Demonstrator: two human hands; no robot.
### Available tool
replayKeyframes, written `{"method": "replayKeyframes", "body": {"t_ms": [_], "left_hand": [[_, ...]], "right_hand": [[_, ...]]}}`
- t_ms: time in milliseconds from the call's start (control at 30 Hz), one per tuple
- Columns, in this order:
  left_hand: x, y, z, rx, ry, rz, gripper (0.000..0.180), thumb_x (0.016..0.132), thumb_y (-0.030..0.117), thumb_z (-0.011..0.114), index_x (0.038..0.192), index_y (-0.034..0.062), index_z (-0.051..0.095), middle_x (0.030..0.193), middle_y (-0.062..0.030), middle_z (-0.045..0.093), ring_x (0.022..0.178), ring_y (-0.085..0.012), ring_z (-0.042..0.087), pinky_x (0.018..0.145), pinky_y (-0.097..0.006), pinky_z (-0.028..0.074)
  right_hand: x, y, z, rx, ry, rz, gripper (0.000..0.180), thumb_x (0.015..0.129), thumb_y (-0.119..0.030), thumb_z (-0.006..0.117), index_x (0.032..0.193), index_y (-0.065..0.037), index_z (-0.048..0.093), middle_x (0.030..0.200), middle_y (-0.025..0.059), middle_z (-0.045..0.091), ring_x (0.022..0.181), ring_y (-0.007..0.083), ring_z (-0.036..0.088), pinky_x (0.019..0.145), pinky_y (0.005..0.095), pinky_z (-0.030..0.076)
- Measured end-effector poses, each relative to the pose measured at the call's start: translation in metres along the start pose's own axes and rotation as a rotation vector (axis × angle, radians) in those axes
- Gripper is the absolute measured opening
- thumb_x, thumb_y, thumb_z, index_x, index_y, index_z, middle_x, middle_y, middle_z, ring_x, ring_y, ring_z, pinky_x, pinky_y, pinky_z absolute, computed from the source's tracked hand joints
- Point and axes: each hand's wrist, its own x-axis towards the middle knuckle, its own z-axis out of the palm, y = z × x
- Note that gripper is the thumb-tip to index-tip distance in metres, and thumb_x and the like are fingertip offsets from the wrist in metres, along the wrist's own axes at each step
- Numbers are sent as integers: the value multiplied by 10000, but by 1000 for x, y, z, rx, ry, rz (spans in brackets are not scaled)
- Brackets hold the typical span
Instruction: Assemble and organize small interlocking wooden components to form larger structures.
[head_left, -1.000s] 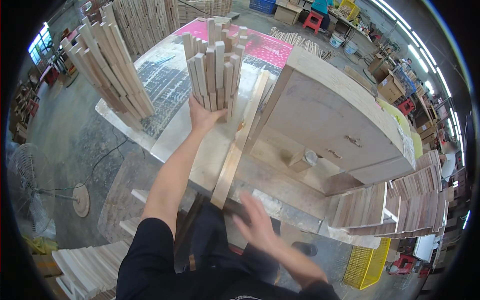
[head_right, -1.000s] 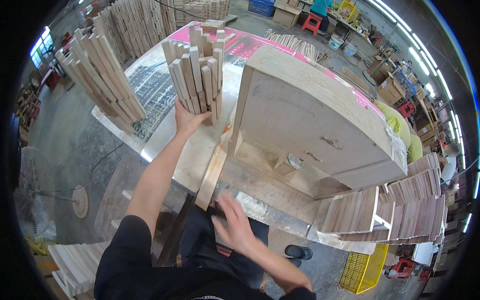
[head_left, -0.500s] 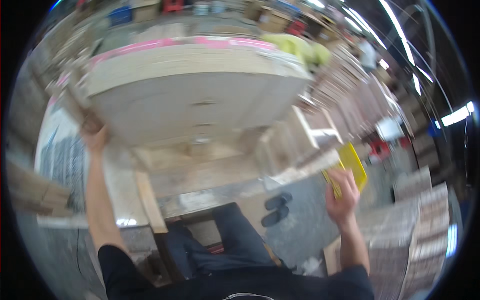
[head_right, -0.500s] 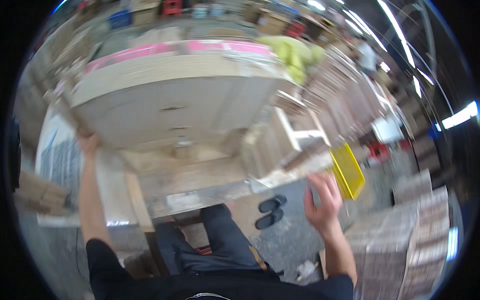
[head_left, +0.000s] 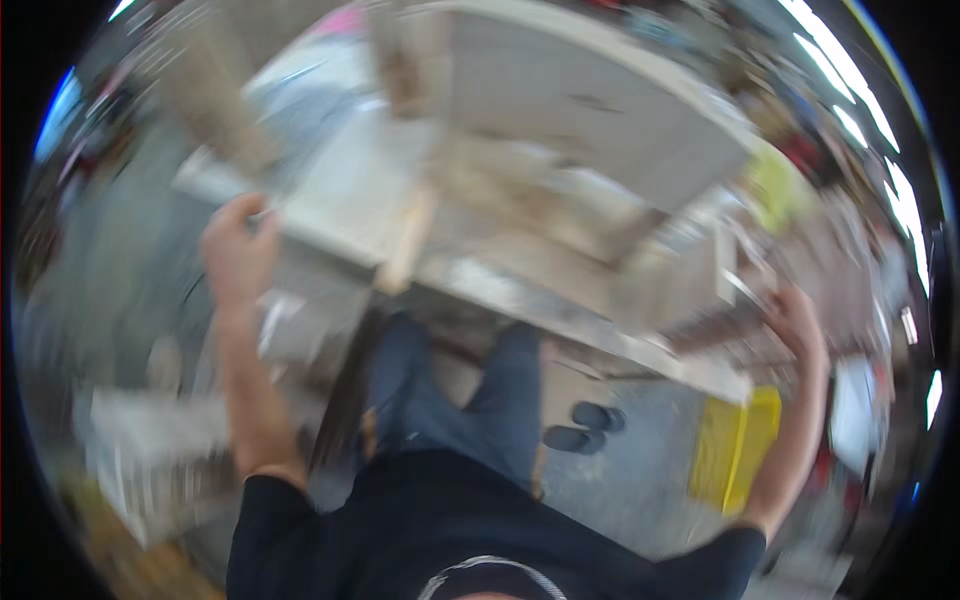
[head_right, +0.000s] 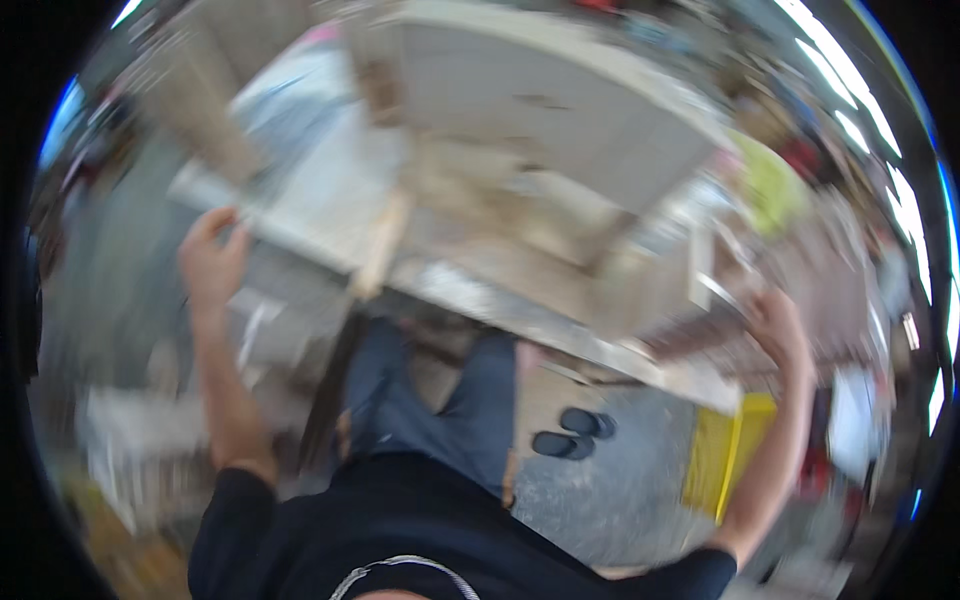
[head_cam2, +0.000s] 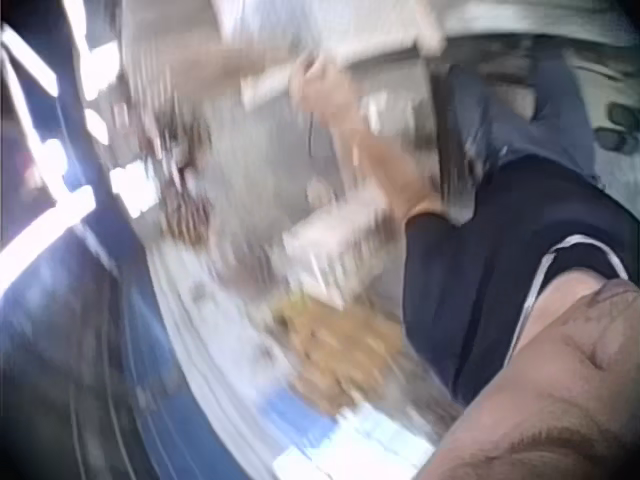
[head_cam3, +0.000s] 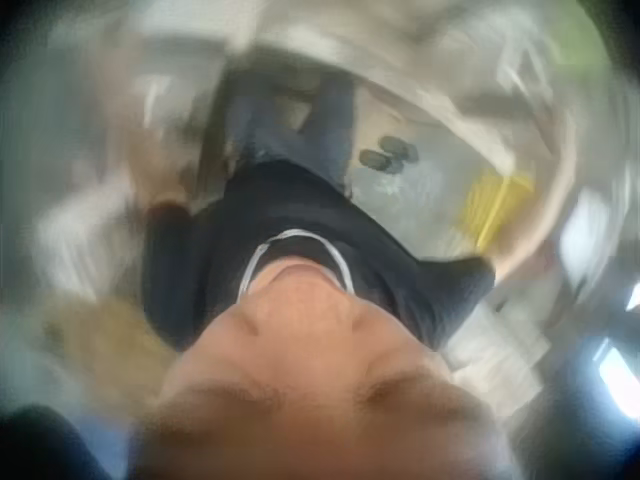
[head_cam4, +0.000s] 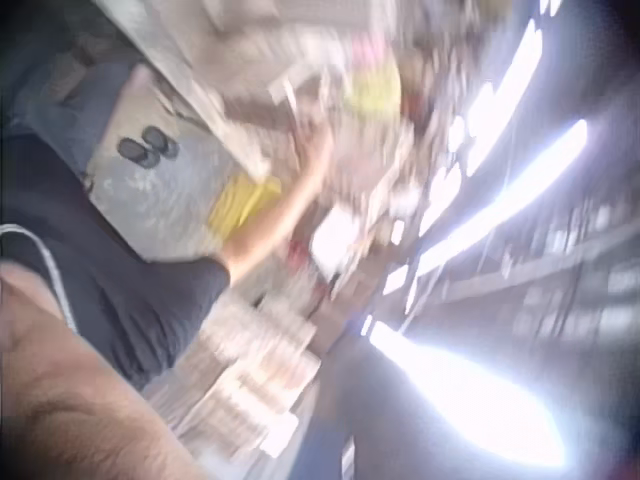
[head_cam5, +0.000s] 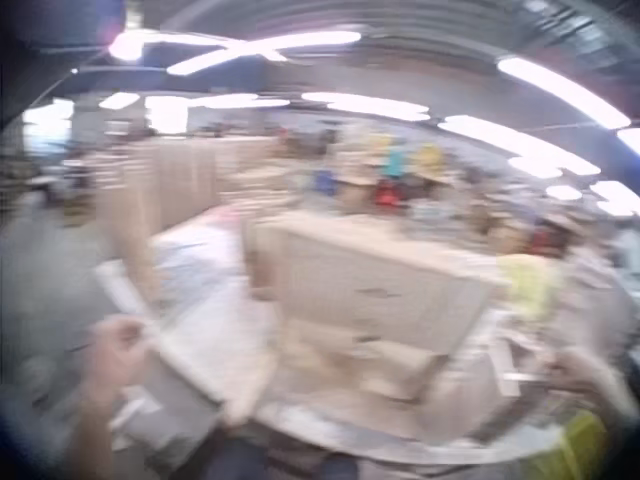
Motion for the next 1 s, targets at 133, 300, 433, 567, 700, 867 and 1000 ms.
{"method": "replayKeyframes", "body": {"t_ms": [133, 300, 433, 567, 700, 867, 1000], "left_hand": [[-91, -41, -63, 264, 42, -178, 311, 806, 231, 800, 1030, 18, 764, 990, -160, 748, 989, -343, 693, 913, -430, 531], [-158, -112, -41, 390, -149, -165, 359, 757, 321, 841, 935, 18, 765, 974, -226, 727, 987, -408, 661, 914, -481, 522], [-154, -141, 11, 491, -416, -157, 345, 761, 277, 833, 915, -21, 753, 923, -260, 718, 948, -447, 685, 843, -526, 539], [-169, -178, -10, 528, -436, -288, 170, 804, 176, 778, 885, 29, 754, 920, -238, 729, 900, -434, 710, 778, -512, 560], [-158, -167, 2, 409, -382, -184, 152, 833, 140, 741, 919, 15, 749, 940, -252, 721, 922, -445, 700, 797, -528, 546], [-164, -173, -10, 431, -352, -272, 153, 869, 123, 702, 930, -17, 708, 943, -278, 706, 949, -462, 683, 794, -547, 520], [-167, -171, -1, 383, -308, -171, 186, 910, 176, 683, 935, -9, 673, 899, -280, 690, 897, -479, 673, 774, -551, 517]], "right_hand": [[-9, 51, 16, 277, 214, -132, 273, 671, -50, 729, 929, 38, 718, 755, 82, 654, 652, 151, 579, 619, 328, 480], [12, 34, 20, 299, 203, -241, 227, 726, -2, 710, 951, 30, 708, 739, 76, 628, 658, 143, 563, 631, 306, 469], [-1, 51, 38, 240, 291, -110, 159, 820, -138, 691, 896, 0, 669, 715, 109, 569, 687, 183, 586, 649, 382, 471], [-15, -33, 6, 365, 484, -159, 222, 844, -195, 705, 1002, -39, 701, 893, 194, 666, 853, 325, 637, 796, 427, 496], [-63, -33, -22, 326, 571, 75, 268, 858, -213, 775, 1047, -30, 721, 988, 159, 694, 978, 311, 642, 867, 413, 500], [-101, -87, -11, 773, 569, -171, 245, 891, -140, 723, 1062, 27, 671, 1072, 114, 693, 1036, 207, 644, 944, 345, 481], [-159, -158, 16, 1105, 394, -178, 229, 889, -54, 689, 1103, 18, 651, 1062, 42, 660, 1045, 121, 599, 925, 277, 467]]}}
